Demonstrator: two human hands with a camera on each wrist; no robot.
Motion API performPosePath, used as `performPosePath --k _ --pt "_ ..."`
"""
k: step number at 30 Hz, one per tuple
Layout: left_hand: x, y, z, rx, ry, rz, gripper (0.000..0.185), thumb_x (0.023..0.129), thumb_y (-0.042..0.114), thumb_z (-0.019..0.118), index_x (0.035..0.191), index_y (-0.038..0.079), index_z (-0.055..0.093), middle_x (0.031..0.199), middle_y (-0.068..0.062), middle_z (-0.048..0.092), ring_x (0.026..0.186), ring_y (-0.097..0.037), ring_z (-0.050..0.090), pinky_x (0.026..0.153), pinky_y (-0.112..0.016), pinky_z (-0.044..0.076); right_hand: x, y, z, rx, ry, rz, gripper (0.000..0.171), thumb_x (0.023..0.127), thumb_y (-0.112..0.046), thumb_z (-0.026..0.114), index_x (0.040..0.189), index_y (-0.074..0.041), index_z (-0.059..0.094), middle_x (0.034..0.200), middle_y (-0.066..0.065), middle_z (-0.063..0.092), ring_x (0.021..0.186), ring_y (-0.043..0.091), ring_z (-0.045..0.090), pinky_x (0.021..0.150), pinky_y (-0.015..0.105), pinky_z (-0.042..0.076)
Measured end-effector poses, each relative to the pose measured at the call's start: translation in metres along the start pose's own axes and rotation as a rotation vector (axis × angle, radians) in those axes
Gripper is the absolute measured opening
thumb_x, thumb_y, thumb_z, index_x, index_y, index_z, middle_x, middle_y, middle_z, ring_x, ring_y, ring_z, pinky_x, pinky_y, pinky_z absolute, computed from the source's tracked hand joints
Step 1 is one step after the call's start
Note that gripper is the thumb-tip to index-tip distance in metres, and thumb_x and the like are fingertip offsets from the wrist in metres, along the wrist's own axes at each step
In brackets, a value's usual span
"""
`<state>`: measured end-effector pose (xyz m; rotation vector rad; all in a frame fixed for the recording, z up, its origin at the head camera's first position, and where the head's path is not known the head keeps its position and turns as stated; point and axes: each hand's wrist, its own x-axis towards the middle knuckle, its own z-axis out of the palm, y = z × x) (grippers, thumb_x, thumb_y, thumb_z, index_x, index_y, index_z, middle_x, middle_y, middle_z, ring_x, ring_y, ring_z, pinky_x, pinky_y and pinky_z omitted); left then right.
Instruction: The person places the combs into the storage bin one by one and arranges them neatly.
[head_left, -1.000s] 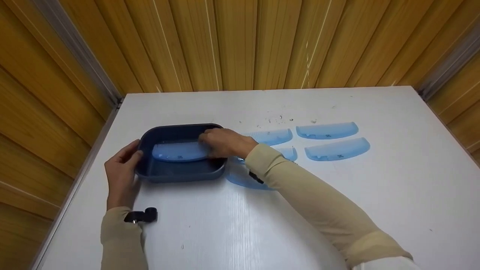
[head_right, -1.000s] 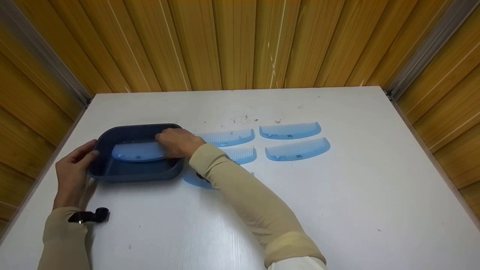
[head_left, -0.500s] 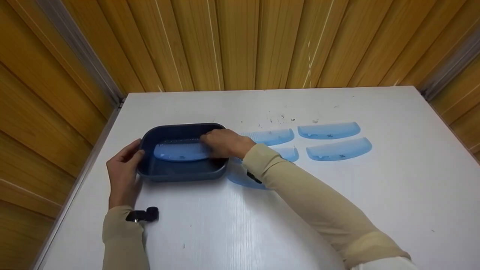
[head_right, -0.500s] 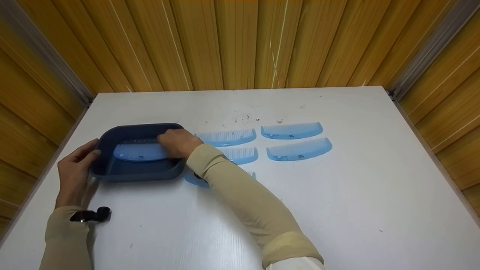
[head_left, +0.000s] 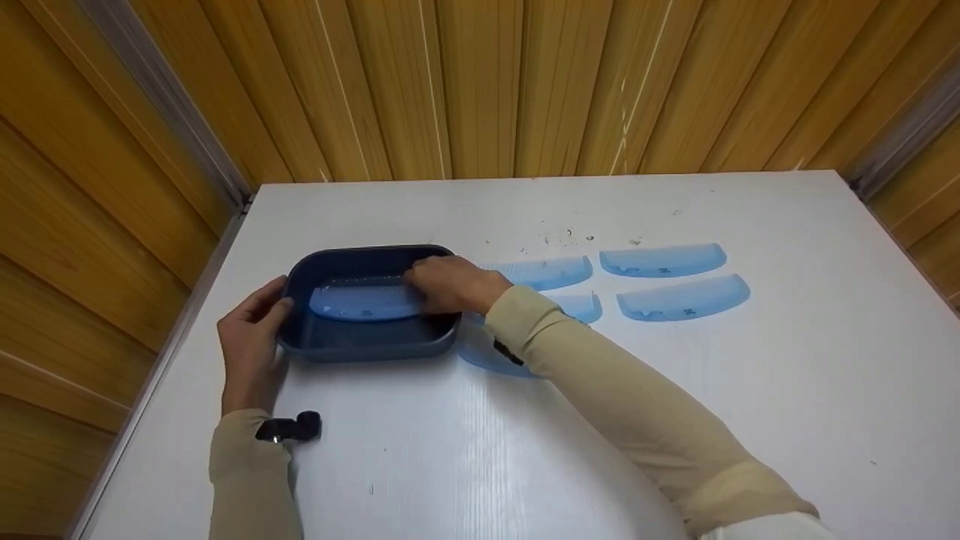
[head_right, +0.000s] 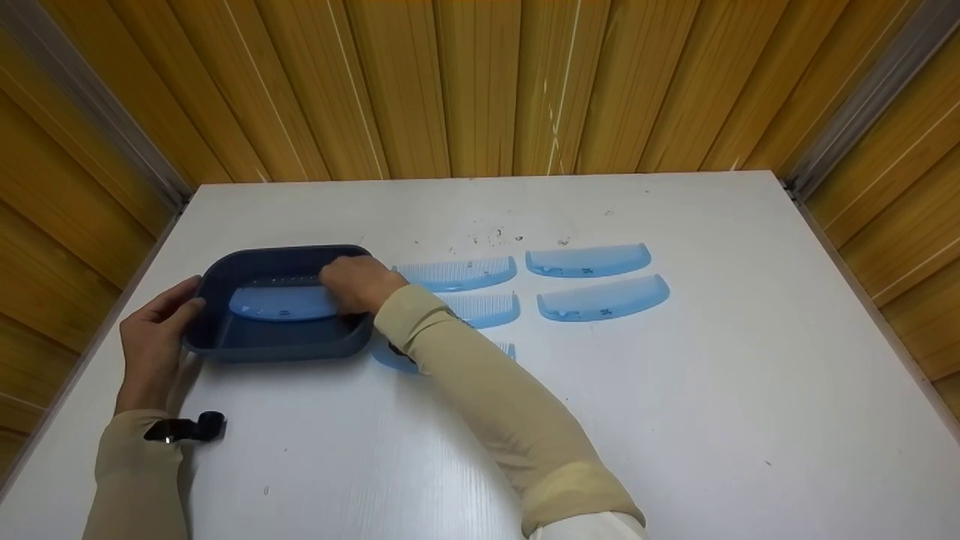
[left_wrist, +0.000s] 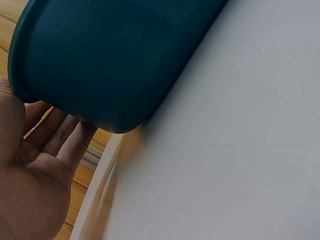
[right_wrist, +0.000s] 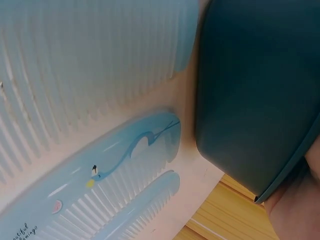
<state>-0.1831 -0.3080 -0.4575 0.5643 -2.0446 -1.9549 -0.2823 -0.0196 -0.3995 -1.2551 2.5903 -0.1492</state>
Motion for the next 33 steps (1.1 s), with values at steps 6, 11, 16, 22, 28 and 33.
performPosePath --k 6,11,16,22,28,33 --pt "0.0 -0.002 0.001 0.008 0.005 0.057 0.036 0.104 0.012 0.069 0.14 0.015 0.072 0.142 -0.004 0.066 0.13 -0.017 0.054 0.107 -0.02 0.047 0.002 0.0 -0.001 0.009 -0.001 0.001 0.042 0.098 -0.021 0.08 0.135 -0.004 0.069 0.126 0.013 0.069 0.118 0.027 0.063 0.103 0.041 0.052" --pt "0.001 -0.005 0.002 0.104 0.005 0.161 0.036 0.104 0.011 0.069 0.14 0.01 0.071 0.137 -0.006 0.069 0.122 -0.015 0.059 0.102 -0.019 0.05 0.003 0.001 -0.001 -0.012 0.0 0.008 0.045 0.097 -0.02 0.08 0.138 -0.005 0.068 0.127 0.014 0.068 0.118 0.028 0.063 0.103 0.041 0.052" --pt "0.001 -0.006 0.001 0.117 0.007 0.169 0.037 0.104 0.013 0.069 0.14 0.01 0.071 0.135 -0.004 0.07 0.121 -0.014 0.059 0.101 -0.018 0.05 0.002 0.004 -0.001 0.051 0.016 -0.014 0.049 0.097 -0.021 0.081 0.141 -0.004 0.066 0.131 0.014 0.065 0.12 0.026 0.061 0.105 0.039 0.051" --pt "0.002 -0.008 0.001 0.09 0.007 0.135 0.037 0.104 0.012 0.069 0.141 0.011 0.071 0.137 -0.004 0.069 0.123 -0.015 0.059 0.102 -0.018 0.049 -0.007 0.013 -0.006 0.281 0.107 -0.06 0.051 0.097 -0.019 0.081 0.142 -0.001 0.065 0.139 0.013 0.064 0.127 0.024 0.06 0.109 0.035 0.048" --pt "0.005 -0.009 0.001 0.096 0.007 0.141 0.037 0.104 0.013 0.069 0.141 0.01 0.07 0.138 -0.005 0.069 0.123 -0.015 0.059 0.101 -0.018 0.049 -0.035 0.022 -0.014 0.468 0.245 -0.103 0.052 0.095 -0.016 0.083 0.141 0.002 0.064 0.136 0.017 0.067 0.124 0.026 0.063 0.106 0.035 0.051" --pt "0.007 -0.009 -0.001 0.104 0.01 0.138 0.037 0.104 0.013 0.069 0.141 0.011 0.07 0.138 -0.005 0.069 0.124 -0.014 0.059 0.102 -0.018 0.049 -0.065 0.029 -0.013 0.613 0.321 -0.132 0.049 0.094 -0.012 0.083 0.138 0.003 0.065 0.135 0.018 0.067 0.124 0.031 0.064 0.105 0.045 0.054"
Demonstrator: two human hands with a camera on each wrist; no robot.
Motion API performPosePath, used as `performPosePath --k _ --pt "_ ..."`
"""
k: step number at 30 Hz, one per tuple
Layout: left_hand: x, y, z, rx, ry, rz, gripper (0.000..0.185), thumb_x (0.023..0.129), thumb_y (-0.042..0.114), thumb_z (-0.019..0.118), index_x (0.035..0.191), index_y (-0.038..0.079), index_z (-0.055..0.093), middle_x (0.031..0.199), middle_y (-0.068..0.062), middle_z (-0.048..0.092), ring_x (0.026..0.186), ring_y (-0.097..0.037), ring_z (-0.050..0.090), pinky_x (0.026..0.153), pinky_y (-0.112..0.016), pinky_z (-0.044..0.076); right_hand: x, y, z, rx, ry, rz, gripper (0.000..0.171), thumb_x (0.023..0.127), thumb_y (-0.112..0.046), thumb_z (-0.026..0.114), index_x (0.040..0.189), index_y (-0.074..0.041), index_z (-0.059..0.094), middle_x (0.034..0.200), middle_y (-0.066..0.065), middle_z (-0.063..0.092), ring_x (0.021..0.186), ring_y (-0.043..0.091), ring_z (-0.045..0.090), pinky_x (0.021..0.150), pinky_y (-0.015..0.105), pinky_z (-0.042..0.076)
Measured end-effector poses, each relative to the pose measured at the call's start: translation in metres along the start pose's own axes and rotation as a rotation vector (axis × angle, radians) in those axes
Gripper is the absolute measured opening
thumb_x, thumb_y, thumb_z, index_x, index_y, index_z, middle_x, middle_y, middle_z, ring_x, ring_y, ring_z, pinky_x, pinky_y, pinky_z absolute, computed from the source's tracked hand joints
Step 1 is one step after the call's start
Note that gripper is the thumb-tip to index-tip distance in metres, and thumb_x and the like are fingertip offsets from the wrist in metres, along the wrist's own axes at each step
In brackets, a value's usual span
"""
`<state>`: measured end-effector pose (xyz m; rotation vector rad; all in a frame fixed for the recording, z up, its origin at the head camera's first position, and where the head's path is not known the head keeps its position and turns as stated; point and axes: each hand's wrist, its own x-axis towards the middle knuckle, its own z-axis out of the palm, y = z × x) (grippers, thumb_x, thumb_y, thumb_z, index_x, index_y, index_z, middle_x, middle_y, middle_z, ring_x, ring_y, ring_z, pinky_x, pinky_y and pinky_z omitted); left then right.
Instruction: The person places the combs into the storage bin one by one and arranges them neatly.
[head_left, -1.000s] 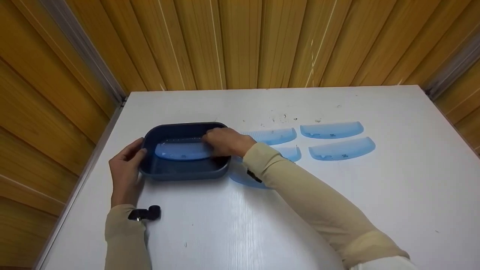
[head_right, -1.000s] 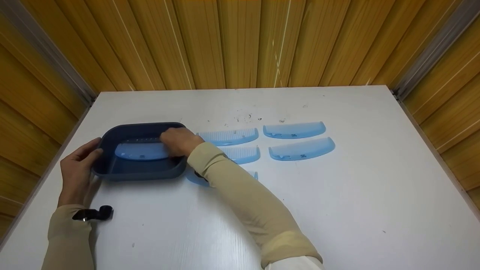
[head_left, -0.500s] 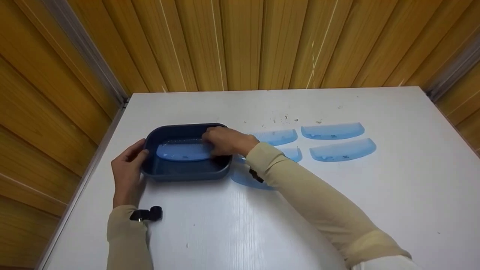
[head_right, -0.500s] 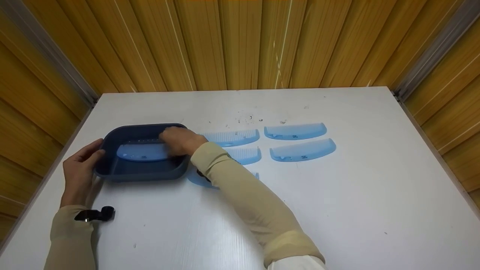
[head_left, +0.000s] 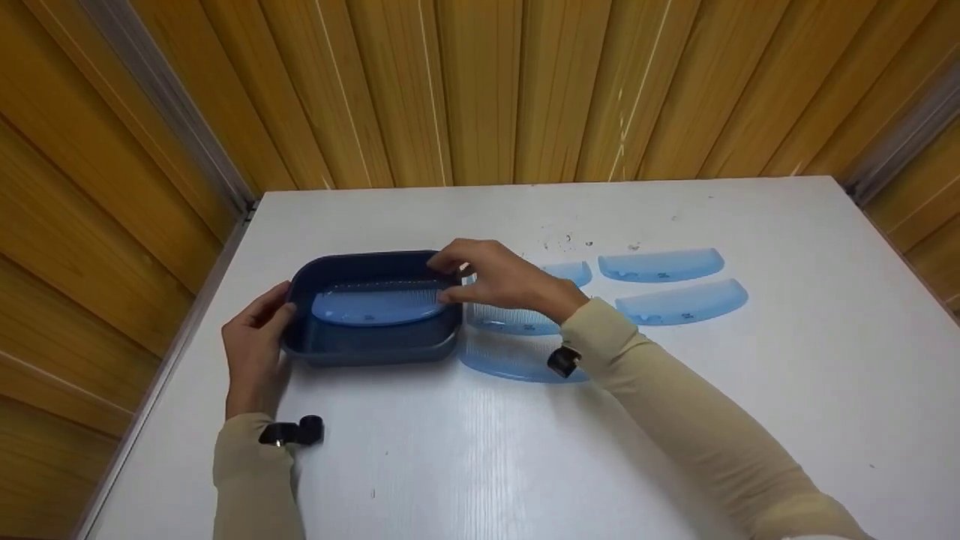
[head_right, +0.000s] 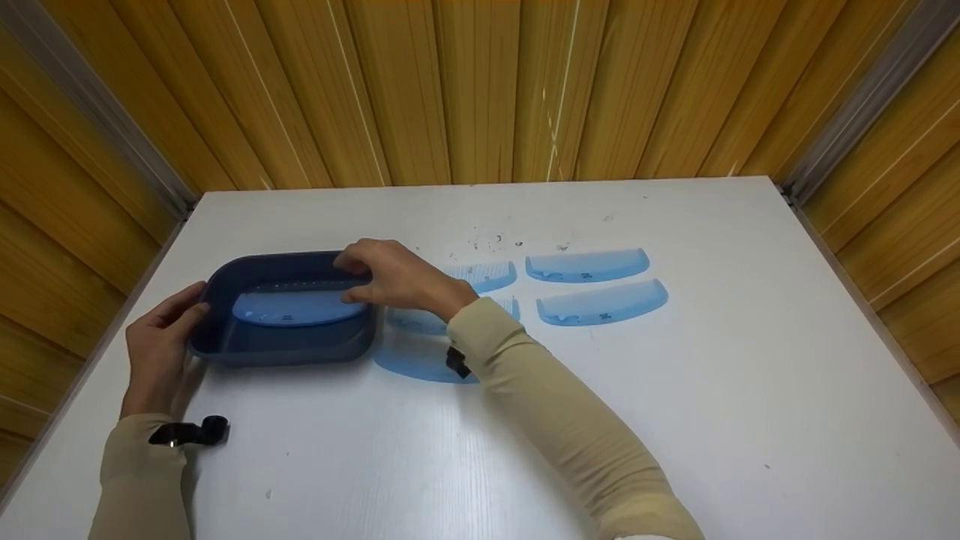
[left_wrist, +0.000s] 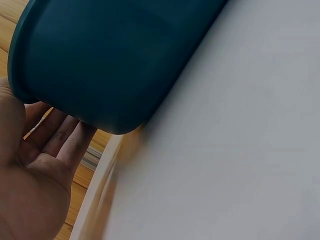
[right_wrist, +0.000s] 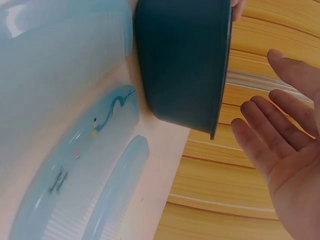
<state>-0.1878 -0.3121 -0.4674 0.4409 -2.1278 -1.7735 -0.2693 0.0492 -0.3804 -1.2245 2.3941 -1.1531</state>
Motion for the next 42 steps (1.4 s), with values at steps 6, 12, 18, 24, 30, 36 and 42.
performPosePath --k 6,12,18,24,30,36,42 --pt "0.0 -0.001 0.0 -0.033 0.006 -0.023 0.038 0.104 0.011 0.069 0.141 0.011 0.07 0.138 -0.004 0.069 0.127 -0.014 0.058 0.103 -0.018 0.048 -0.034 0.002 -0.005 0.016 0.041 -0.013 0.046 0.094 -0.011 0.083 0.135 0.0 0.067 0.133 0.014 0.068 0.123 0.03 0.065 0.103 0.049 0.055" --pt "-0.002 0.0 0.0 -0.063 -0.004 -0.037 0.038 0.104 0.011 0.069 0.141 0.011 0.07 0.141 -0.004 0.068 0.13 -0.016 0.056 0.106 -0.02 0.047 -0.065 0.01 -0.011 -0.019 0.058 0.015 0.045 0.094 -0.013 0.084 0.135 -0.003 0.068 0.131 0.01 0.068 0.12 0.031 0.067 0.103 0.052 0.055" --pt "-0.002 0.0 -0.001 -0.068 -0.014 -0.064 0.038 0.105 0.014 0.068 0.142 0.015 0.07 0.144 -0.003 0.066 0.134 -0.016 0.054 0.109 -0.021 0.046 -0.093 0.021 -0.02 -0.032 0.067 0.028 0.044 0.093 -0.013 0.085 0.133 -0.004 0.068 0.129 0.011 0.069 0.118 0.037 0.068 0.102 0.052 0.056" --pt "-0.006 0.0 -0.001 -0.06 -0.01 -0.071 0.038 0.105 0.016 0.068 0.143 0.016 0.07 0.145 -0.003 0.065 0.135 -0.017 0.054 0.11 -0.021 0.045 -0.12 0.034 -0.028 -0.045 0.077 0.061 0.045 0.092 -0.012 0.086 0.132 -0.004 0.068 0.13 0.015 0.069 0.118 0.039 0.068 0.102 0.053 0.056" --pt "-0.008 -0.002 0.0 -0.068 0.001 -0.07 0.037 0.105 0.015 0.069 0.142 0.015 0.071 0.144 -0.003 0.066 0.134 -0.017 0.054 0.109 -0.021 0.046 -0.144 0.046 -0.038 -0.06 0.111 0.082 0.044 0.09 -0.006 0.086 0.13 -0.003 0.068 0.128 0.017 0.07 0.116 0.04 0.069 0.101 0.055 0.056" --pt "-0.009 -0.004 0.002 -0.053 0.002 -0.043 0.038 0.105 0.015 0.068 0.142 0.012 0.07 0.142 -0.006 0.066 0.13 -0.016 0.056 0.106 -0.019 0.047 -0.16 0.054 -0.048 -0.074 0.158 0.151 0.044 0.09 -0.006 0.086 0.13 -0.004 0.069 0.127 0.016 0.071 0.115 0.039 0.069 0.102 0.055 0.055" --pt "-0.01 -0.006 0.005 -0.061 0.003 -0.015 0.037 0.104 0.013 0.069 0.141 0.009 0.07 0.139 -0.007 0.068 0.126 -0.016 0.057 0.103 -0.018 0.048 -0.171 0.064 -0.051 -0.085 0.163 0.186 0.043 0.092 -0.009 0.085 0.131 -0.003 0.069 0.128 0.017 0.071 0.116 0.038 0.069 0.102 0.055 0.055"
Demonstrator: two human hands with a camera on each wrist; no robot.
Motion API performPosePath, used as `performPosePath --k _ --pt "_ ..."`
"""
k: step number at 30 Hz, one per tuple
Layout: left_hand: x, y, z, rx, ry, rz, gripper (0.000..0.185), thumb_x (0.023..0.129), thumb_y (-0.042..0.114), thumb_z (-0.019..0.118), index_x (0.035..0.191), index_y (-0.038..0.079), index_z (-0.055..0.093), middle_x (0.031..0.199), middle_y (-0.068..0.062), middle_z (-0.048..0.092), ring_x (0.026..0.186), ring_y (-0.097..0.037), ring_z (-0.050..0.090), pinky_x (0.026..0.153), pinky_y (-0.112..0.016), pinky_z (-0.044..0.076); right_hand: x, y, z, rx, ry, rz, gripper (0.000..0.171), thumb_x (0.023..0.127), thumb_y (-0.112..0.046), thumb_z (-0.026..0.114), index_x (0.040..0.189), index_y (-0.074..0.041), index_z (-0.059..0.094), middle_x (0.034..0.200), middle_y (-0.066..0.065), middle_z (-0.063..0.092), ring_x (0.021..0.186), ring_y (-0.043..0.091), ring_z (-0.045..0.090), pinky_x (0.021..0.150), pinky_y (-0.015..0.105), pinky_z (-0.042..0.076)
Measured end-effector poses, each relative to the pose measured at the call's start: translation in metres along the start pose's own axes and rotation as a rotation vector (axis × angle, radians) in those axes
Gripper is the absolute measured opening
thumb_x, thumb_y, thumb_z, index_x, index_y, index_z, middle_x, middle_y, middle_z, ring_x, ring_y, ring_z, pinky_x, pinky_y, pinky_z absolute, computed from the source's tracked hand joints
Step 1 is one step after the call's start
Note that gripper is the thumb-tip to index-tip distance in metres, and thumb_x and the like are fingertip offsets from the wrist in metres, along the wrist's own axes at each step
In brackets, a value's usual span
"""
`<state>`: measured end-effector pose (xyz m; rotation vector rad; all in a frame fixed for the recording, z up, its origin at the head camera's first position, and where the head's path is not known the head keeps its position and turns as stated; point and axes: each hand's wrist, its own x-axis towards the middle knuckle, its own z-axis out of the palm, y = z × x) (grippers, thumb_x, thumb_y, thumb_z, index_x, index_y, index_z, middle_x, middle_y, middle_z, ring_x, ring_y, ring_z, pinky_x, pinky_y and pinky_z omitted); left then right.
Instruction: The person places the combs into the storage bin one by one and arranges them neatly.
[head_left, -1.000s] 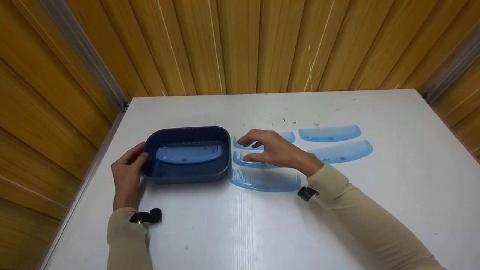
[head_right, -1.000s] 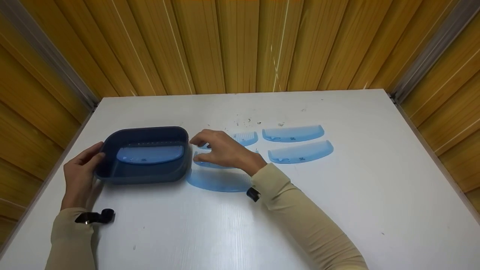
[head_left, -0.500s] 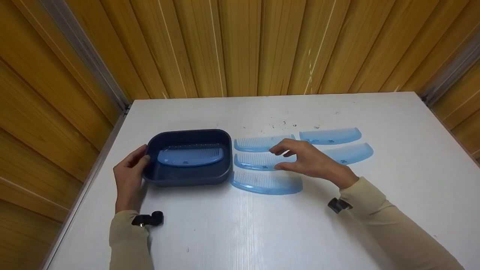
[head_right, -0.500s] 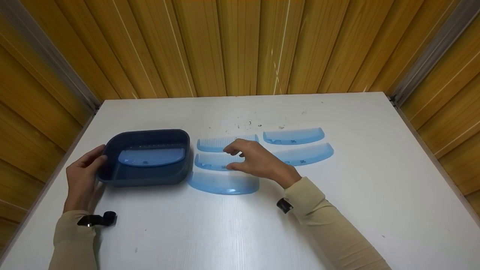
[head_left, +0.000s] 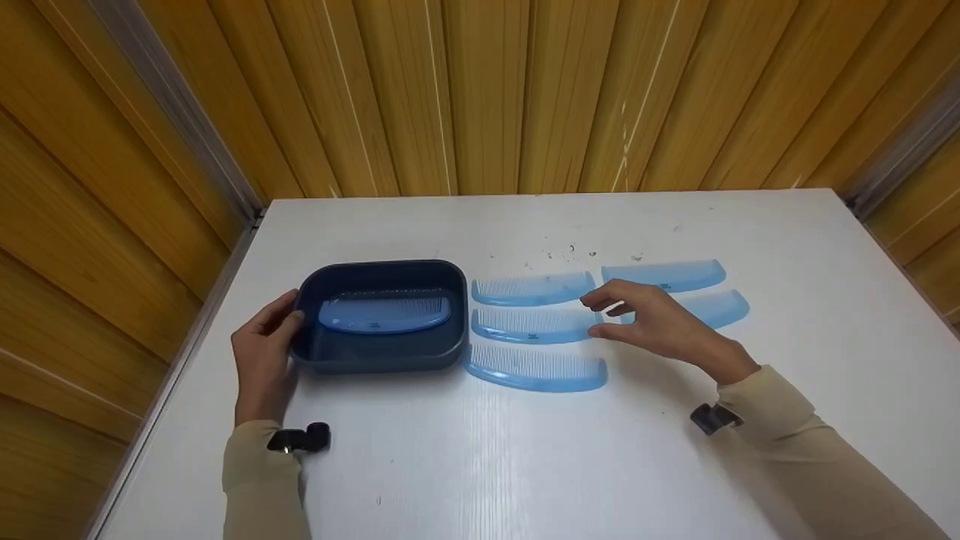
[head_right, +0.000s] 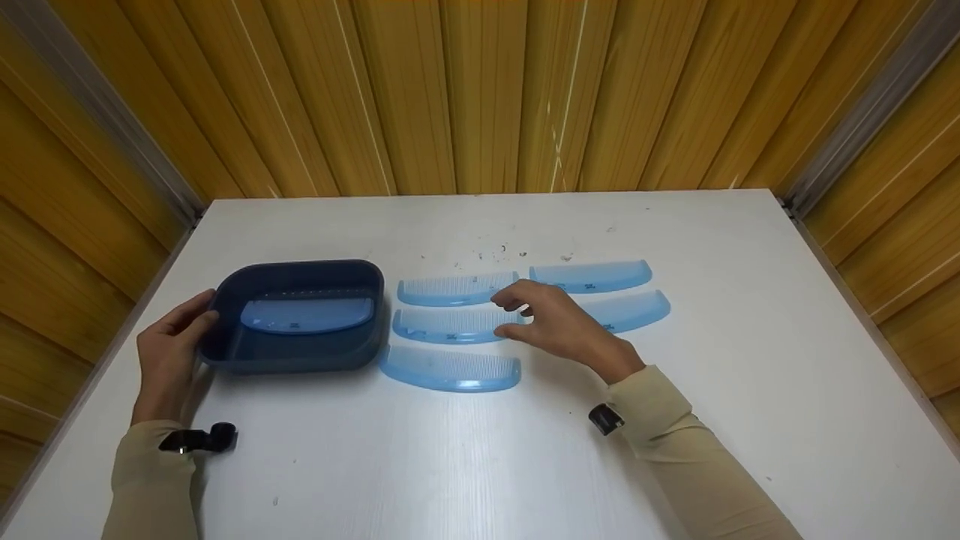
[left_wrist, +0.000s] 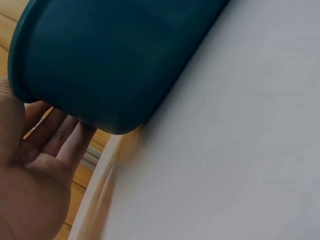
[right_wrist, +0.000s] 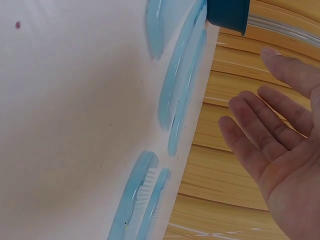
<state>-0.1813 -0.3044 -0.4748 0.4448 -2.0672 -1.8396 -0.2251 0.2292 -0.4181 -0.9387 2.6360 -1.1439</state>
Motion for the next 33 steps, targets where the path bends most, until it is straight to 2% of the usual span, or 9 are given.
performPosePath --k 8,18,26,33 --pt "-0.0015 0.0018 0.0013 -0.049 -0.005 -0.041 0.037 0.104 0.015 0.07 0.141 0.013 0.071 0.141 -0.004 0.066 0.131 -0.017 0.055 0.107 -0.021 0.047 0.0001 0.0049 0.0037 -0.003 -0.016 0.049 0.047 0.091 -0.008 0.085 0.133 0.001 0.068 0.13 0.019 0.07 0.119 0.039 0.068 0.103 0.058 0.054" --pt "-0.0034 0.0011 0.0005 -0.04 -0.01 -0.015 0.037 0.104 0.014 0.069 0.141 0.012 0.07 0.141 -0.007 0.066 0.13 -0.019 0.056 0.106 -0.02 0.048 0.0003 0.0067 0.0079 -0.013 -0.022 0.068 0.047 0.092 -0.01 0.085 0.134 0.0 0.067 0.13 0.017 0.07 0.119 0.038 0.068 0.103 0.057 0.054" --pt "-0.0044 0.0026 -0.0004 -0.032 -0.01 -0.03 0.037 0.104 0.015 0.069 0.142 0.013 0.07 0.142 -0.006 0.066 0.131 -0.018 0.055 0.106 -0.019 0.047 -0.004 0.0049 0.007 0.001 -0.019 0.046 0.045 0.093 -0.014 0.084 0.133 -0.001 0.068 0.129 0.017 0.07 0.117 0.037 0.069 0.103 0.055 0.054" --pt "-0.0029 0.0019 0.0009 -0.055 -0.003 -0.029 0.037 0.103 0.014 0.07 0.14 0.012 0.071 0.14 -0.006 0.067 0.128 -0.018 0.055 0.103 -0.018 0.048 -0.0056 0.003 0.0088 0.005 -0.029 0.09 0.046 0.094 -0.016 0.084 0.135 -0.003 0.068 0.131 0.017 0.07 0.119 0.038 0.068 0.105 0.059 0.052"
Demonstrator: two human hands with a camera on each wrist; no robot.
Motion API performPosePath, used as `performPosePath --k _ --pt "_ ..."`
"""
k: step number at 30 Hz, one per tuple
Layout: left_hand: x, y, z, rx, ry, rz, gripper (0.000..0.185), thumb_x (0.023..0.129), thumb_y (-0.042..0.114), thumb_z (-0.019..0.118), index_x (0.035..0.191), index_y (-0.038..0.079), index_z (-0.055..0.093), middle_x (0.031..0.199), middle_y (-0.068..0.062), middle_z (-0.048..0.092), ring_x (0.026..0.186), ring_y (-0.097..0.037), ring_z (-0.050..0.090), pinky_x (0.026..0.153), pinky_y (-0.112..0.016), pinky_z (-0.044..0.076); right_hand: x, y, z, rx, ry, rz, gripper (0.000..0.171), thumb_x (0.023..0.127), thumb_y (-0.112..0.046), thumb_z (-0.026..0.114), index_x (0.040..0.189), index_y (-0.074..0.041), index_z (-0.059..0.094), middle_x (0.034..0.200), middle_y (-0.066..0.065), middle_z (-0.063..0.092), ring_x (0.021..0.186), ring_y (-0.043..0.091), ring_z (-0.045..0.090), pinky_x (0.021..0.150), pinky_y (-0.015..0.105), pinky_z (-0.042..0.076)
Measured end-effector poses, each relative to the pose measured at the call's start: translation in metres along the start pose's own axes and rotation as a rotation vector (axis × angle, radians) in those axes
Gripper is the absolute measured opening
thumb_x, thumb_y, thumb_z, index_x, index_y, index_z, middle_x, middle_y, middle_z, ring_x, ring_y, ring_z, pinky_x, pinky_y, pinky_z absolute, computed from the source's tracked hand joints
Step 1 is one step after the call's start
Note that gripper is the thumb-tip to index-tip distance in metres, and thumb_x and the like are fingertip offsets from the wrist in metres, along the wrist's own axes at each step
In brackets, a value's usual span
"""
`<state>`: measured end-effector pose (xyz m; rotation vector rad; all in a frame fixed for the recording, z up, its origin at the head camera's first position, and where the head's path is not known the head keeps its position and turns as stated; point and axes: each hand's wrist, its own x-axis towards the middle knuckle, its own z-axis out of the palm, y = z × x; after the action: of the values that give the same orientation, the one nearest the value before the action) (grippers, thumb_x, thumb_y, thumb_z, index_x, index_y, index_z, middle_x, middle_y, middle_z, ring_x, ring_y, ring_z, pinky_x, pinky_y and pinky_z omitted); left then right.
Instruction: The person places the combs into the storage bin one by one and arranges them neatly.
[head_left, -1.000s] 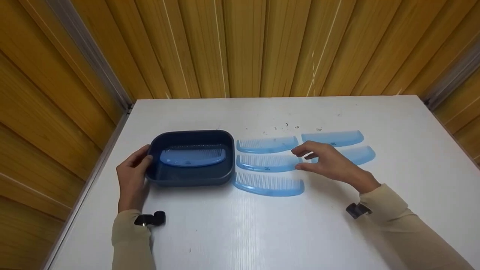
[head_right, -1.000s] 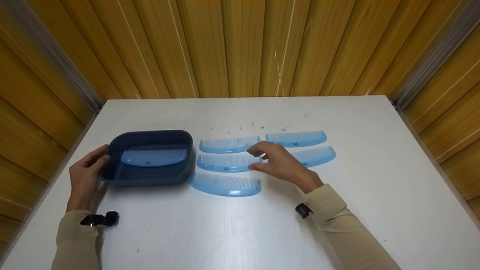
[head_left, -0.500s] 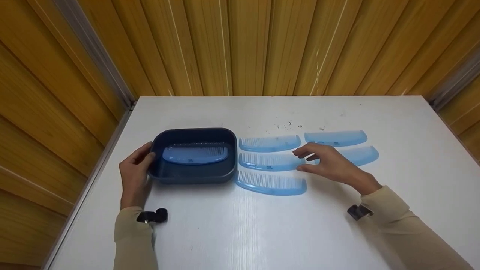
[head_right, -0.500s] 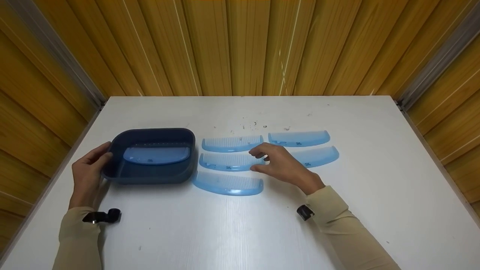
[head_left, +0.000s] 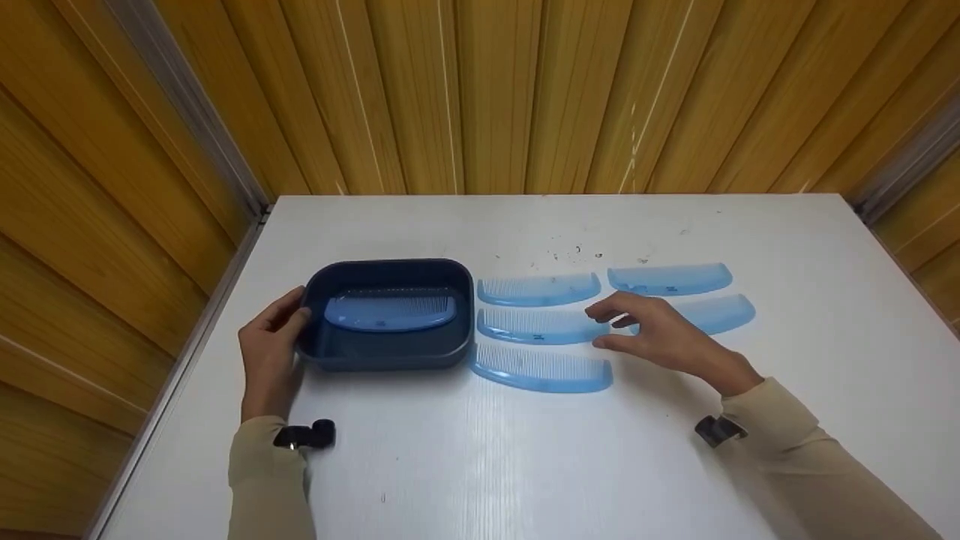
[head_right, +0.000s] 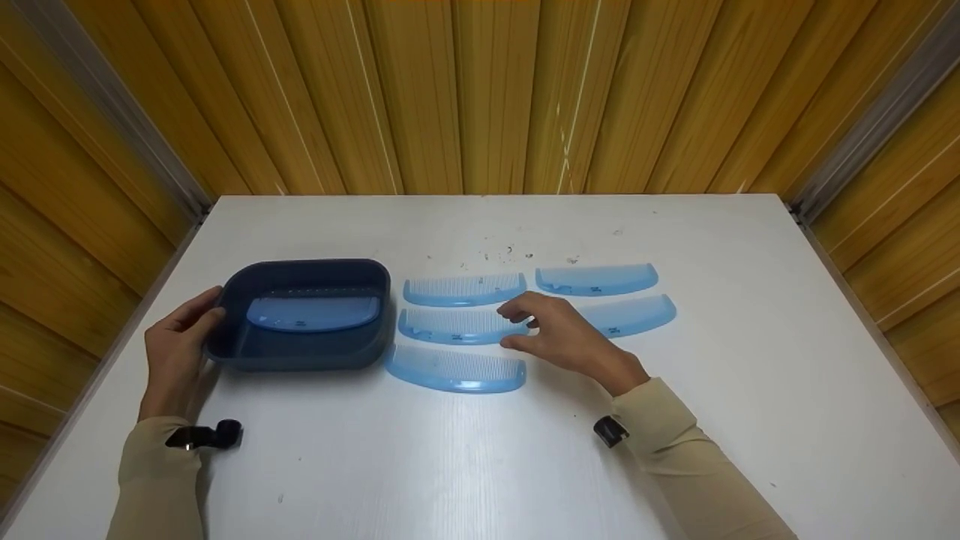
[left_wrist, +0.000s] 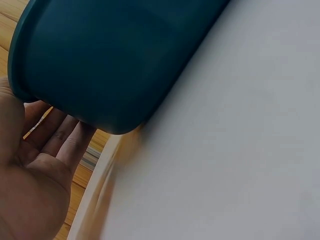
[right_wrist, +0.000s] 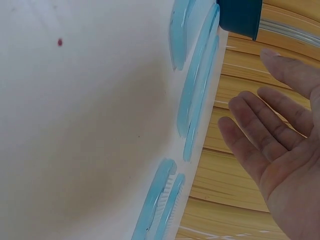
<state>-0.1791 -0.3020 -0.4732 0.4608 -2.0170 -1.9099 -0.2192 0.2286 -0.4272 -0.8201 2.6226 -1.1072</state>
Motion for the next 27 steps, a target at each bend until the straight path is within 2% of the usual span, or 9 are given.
performPosePath --k 12,27 --pt "0.0015 0.0002 -0.0011 0.011 -0.008 -0.028 0.038 0.104 0.015 0.071 0.141 0.014 0.071 0.142 -0.005 0.066 0.131 -0.017 0.055 0.106 -0.02 0.048 -0.0031 -0.0035 -0.0027 -0.003 0.0 -0.021 0.045 0.094 -0.014 0.084 0.134 -0.002 0.068 0.131 0.018 0.07 0.118 0.039 0.068 0.104 0.059 0.052" --pt "0.0031 -0.0055 0.0071 0.028 -0.016 0.012 0.038 0.105 0.013 0.068 0.142 0.011 0.069 0.141 -0.008 0.066 0.129 -0.015 0.057 0.105 -0.019 0.048 -0.0013 -0.0019 -0.0019 -0.004 -0.006 -0.03 0.045 0.094 -0.014 0.084 0.134 -0.001 0.068 0.13 0.017 0.07 0.118 0.037 0.068 0.103 0.056 0.054"
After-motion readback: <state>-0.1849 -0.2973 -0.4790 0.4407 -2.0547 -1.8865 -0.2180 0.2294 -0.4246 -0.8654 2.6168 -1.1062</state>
